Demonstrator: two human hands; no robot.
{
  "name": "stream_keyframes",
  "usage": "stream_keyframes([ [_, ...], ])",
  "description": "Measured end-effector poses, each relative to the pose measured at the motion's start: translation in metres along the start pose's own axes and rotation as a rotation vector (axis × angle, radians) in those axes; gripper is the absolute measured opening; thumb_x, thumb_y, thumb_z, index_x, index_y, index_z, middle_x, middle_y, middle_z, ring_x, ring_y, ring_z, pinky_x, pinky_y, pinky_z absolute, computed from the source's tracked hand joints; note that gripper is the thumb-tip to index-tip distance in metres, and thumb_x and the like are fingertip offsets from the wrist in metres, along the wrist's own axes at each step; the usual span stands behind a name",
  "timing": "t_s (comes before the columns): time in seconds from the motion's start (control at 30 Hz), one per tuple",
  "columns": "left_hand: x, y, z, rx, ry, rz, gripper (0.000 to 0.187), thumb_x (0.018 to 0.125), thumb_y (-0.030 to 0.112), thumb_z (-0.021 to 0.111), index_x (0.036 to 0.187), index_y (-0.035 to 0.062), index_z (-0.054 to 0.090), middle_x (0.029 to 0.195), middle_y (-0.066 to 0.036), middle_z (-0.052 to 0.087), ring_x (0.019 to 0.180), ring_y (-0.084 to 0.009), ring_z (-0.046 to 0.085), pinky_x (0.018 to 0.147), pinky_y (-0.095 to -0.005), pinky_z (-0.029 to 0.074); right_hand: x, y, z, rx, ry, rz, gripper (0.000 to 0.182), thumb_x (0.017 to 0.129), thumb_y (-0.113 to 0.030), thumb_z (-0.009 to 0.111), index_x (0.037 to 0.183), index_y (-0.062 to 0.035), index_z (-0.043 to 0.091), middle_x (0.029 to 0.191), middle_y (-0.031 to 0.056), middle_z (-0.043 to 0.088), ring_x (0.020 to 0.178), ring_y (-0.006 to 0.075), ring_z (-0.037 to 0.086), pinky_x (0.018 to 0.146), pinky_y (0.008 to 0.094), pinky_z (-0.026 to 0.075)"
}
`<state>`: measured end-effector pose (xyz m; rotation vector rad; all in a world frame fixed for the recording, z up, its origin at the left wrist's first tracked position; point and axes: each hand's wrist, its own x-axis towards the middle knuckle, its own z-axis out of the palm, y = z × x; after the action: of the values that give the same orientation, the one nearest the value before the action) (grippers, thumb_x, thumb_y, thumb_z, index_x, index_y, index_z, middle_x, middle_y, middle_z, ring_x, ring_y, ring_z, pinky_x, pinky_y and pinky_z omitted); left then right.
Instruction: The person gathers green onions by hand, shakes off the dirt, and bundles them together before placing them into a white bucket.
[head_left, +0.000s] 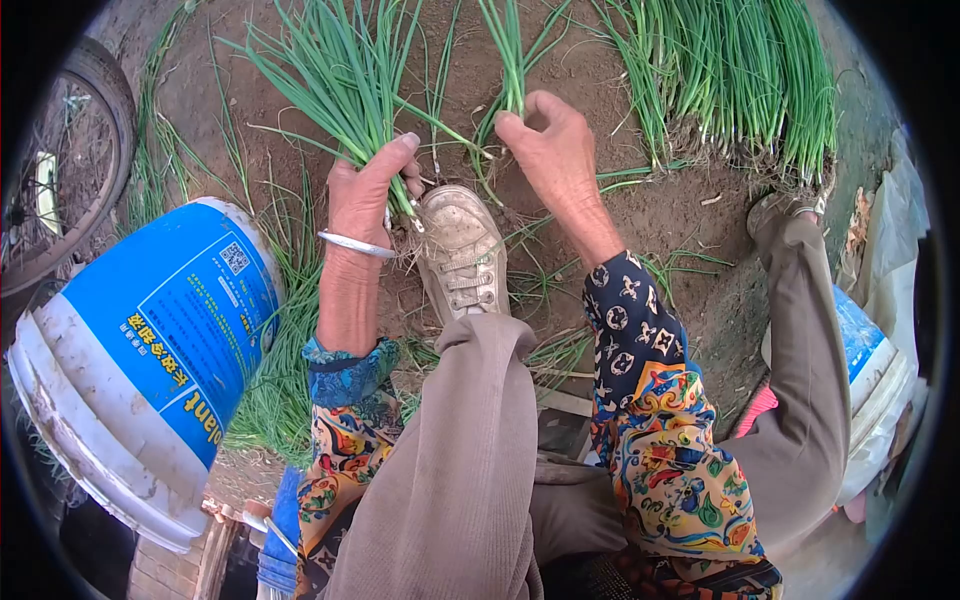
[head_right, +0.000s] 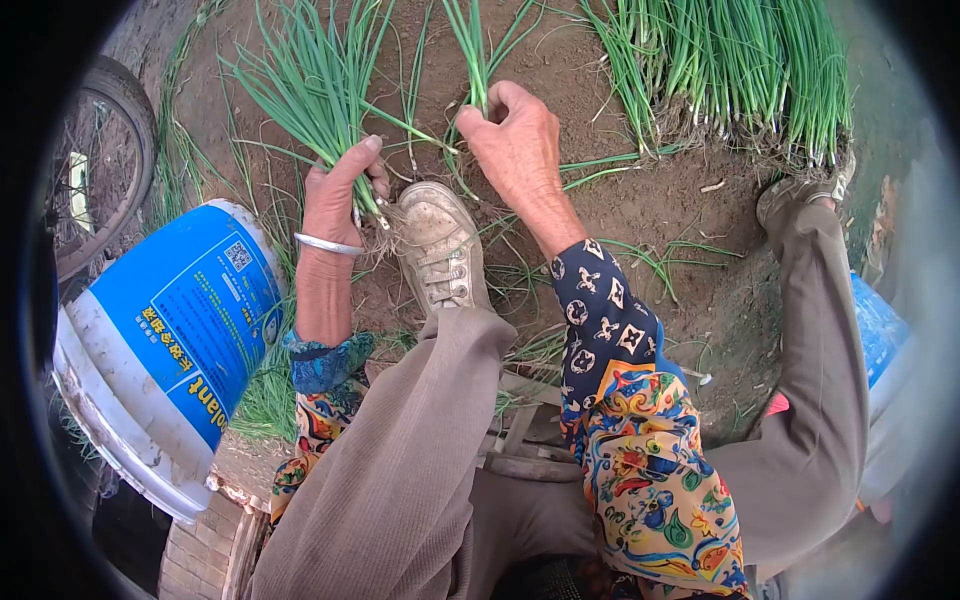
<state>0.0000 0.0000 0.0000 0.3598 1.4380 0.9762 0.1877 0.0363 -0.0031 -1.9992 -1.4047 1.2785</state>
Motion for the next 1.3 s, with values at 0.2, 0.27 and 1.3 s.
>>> stream_keyframes([
  [0.2, 0.0, 0.004, 0.001, 0.011, -0.016, -0.002, 0.025, 0.078, 0.019, 0.075, 0.094, 0.0054, 0.061, 0.073, -0.005, 0.064, 0.056, -0.0113, 0.057, 0.049, -0.0229, 0.047, -0.016, -0.003, -0.004, 0.029, 0.308, -0.272, 0.015, 0.086, -0.013, 0.057, 0.095, -0.0005, 0.057, 0.07, 0.0154, 0.06, 0.063, 0.0283, 0.06, 0.06, 0.0393, 0.048],
  [0.27, -0.004, 0.006, 0.008, 0.0, -0.087, 0.026, 0.029, 0.078, 0.019, 0.076, 0.098, 0.0046, 0.06, 0.081, -0.006, 0.066, 0.062, -0.0118, 0.06, 0.055, -0.024, 0.049, -0.029, -0.01, 0.007, -0.028, 0.204, -0.403, 0.02, 0.085, -0.013, 0.059, 0.101, -0.0017, 0.058, 0.081, 0.0168, 0.061, 0.068, 0.0345, 0.06, 0.063, 0.0428, 0.049],
  [1.3, -0.001, 0.024, -0.049, -0.669, -0.17, 0.172, 0.019, 0.085, 0.013, 0.066, 0.1, 0.0065, 0.057, 0.082, -0.002, 0.059, 0.076, -0.0157, 0.056, 0.073, -0.0313, 0.046, -0.037, 0.022, -0.015, -0.02, -0.232, -0.049, 0.016, 0.08, -0.012, 0.064, 0.089, 0.0011, 0.064, 0.076, 0.0141, 0.063, 0.072, 0.0252, 0.061, 0.071, 0.0382, 0.049],
])
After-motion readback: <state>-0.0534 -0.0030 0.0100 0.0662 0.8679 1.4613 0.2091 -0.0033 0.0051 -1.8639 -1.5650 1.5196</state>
